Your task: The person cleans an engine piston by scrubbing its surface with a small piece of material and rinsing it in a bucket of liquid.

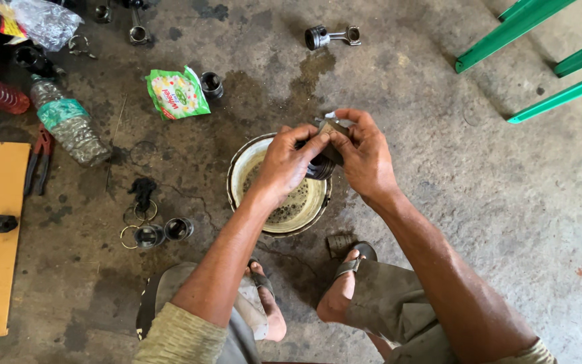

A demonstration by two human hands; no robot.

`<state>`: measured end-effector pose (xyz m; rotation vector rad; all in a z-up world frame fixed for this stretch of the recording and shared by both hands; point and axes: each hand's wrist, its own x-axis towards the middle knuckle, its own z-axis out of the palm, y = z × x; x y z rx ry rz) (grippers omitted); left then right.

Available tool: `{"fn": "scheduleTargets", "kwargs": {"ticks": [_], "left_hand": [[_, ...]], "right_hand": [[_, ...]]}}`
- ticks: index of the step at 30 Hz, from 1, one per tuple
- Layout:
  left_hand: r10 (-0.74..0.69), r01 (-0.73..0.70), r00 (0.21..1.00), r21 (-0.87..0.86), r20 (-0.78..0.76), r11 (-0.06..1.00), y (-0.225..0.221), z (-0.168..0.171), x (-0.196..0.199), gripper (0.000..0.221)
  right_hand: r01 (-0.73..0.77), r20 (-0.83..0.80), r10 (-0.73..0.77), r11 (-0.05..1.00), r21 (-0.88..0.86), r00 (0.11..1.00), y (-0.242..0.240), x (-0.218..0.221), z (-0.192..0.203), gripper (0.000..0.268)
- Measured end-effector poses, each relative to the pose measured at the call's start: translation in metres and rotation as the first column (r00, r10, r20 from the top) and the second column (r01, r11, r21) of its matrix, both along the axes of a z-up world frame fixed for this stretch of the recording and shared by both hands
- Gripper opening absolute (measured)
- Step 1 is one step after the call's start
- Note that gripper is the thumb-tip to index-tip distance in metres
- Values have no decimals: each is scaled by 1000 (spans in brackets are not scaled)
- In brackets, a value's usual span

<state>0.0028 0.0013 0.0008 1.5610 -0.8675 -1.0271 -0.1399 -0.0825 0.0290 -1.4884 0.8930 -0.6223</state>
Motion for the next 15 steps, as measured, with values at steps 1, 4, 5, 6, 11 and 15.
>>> {"fn": "scheduleTargets", "kwargs": {"ticks": [1, 4, 5, 6, 11, 15], "left_hand": [[12, -13, 998, -15, -56, 1000, -1, -2, 0, 29], [34, -37, 987, -19, -156, 999, -2, -5, 1, 30], [37, -39, 983, -11, -179, 999, -2, -5, 1, 30], [34, -34, 989, 2, -144, 999, -2, -5, 3, 30], [16, -19, 999, -78, -46, 997, -2, -6, 11, 30], [-29, 28, 1000, -55, -7, 998, -3, -1, 6, 27]], "right_hand": [[-12, -50, 9, 998, -62, 999, -1, 0, -1, 20], [-45, -146, 18, 981, -187, 989, -2, 0, 2, 18], [-52, -170, 15, 975, -215, 985, 0, 0, 6, 18], [-77, -157, 61, 992, -96, 986, 0, -1, 11, 20], [-143, -194, 158, 986, 85, 968, 1, -9, 38, 35], [-245, -481, 144, 957, -155, 865, -10, -13, 50, 27]]}}
